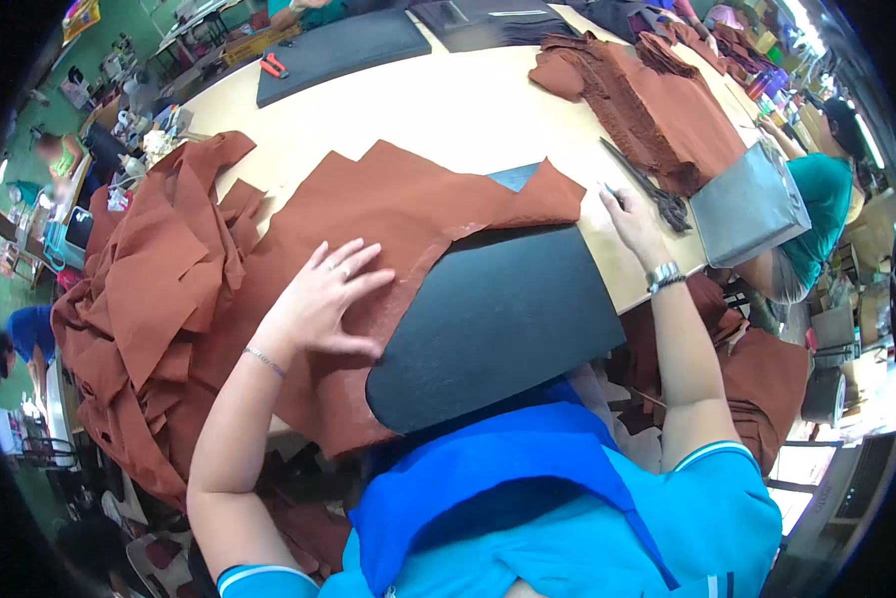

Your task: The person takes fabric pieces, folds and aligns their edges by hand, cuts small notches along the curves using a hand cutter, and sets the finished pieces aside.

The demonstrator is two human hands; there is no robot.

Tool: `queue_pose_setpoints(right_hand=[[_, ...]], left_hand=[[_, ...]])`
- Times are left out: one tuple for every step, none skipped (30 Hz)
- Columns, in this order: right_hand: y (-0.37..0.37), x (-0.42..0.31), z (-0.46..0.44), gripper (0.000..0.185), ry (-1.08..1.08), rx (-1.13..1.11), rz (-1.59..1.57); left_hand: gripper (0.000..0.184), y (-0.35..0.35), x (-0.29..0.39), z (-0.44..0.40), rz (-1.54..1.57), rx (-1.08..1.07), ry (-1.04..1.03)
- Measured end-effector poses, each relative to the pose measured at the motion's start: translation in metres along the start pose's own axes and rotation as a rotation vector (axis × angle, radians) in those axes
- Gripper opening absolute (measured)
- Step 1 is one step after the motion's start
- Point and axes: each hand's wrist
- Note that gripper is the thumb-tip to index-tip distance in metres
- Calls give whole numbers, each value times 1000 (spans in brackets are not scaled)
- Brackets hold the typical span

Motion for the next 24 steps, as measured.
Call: queue_pose_setpoints(right_hand=[[11, 11, -4, 41, -24, 18, 109], [15, 20, -10, 40, -45, 35, 216], [4, 35, -7, 41, 199, 317, 571], [0, 19, -1, 44, 307, 295, 403], [-10, 4, 4, 47, 410, 268, 230], [-22, -21, 19, 50, 505, 238, 55], [-31, -57, 46, 54, 524, 105, 44], [-43, -87, 74, 59, 544, -28, 33], [-59, -97, 95, 63, 618, -105, 113], [-71, -105, 113, 67, 693, -180, 198], [-79, -112, 130, 69, 669, -190, 260], [-82, -116, 142, 72, 641, -205, 324], [-84, -105, 140, 76, 660, -226, 362], [-83, -96, 134, 72, 656, -217, 329], [-76, -93, 128, 70, 606, -192, 317], [-70, -88, 122, 69, 554, -171, 301], [-65, -79, 113, 67, 582, -114, 290], [-62, -72, 107, 65, 608, -54, 277], [-54, -82, 110, 61, 586, -126, 264], [-54, -83, 113, 59, 618, -132, 270], [-55, -82, 116, 57, 650, -138, 277], [-55, -80, 120, 55, 681, -143, 285], [-52, -81, 117, 51, 564, -233, 262], [-46, -81, 107, 47, 447, -322, 240]], left_hand=[[101, -7, -4, 5, 31, -29, -4], [105, -15, -7, 7, 60, -57, -4], [107, -20, -9, 4, 40, -73, 36], [108, -27, -13, -7, 47, -14, 158], [108, -37, -12, -23, 53, 40, 279], [108, -46, -10, -37, 60, 89, 397], [110, -51, -7, -58, 77, 108, 607], [112, -53, -5, -81, 94, 132, 815], [112, -57, -4, -99, 175, 266, 957], [109, -65, -10, -114, 362, 515, 1025], [107, -63, -11, -125, 498, 667, 1037], [104, -59, -8, -130, 640, 814, 1046], [104, -56, -7, -124, 621, 721, 891], [104, -53, -8, -108, 603, 626, 740], [104, -47, -6, -91, 582, 529, 594], [103, -44, -2, -74, 433, 396, 550], [102, -40, 2, -55, 285, 257, 501], [102, -40, 6, -40, 137, 120, 444], [102, -42, 10, -31, 72, 101, 466], [102, -44, 15, -24, 75, 111, 503], [102, -46, 22, -19, 80, 123, 540], [102, -49, 31, -13, 84, 134, 575], [104, -51, 41, -7, 63, 140, 568], [105, -51, 54, 0, 50, 118, 581]])
Point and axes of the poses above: each hand's wrist, its own z-axis away from the middle knuckle, its own y-axis out of the back of the hand, x = y × z, and after that the axes turned 7 degrees about -z, right-handed
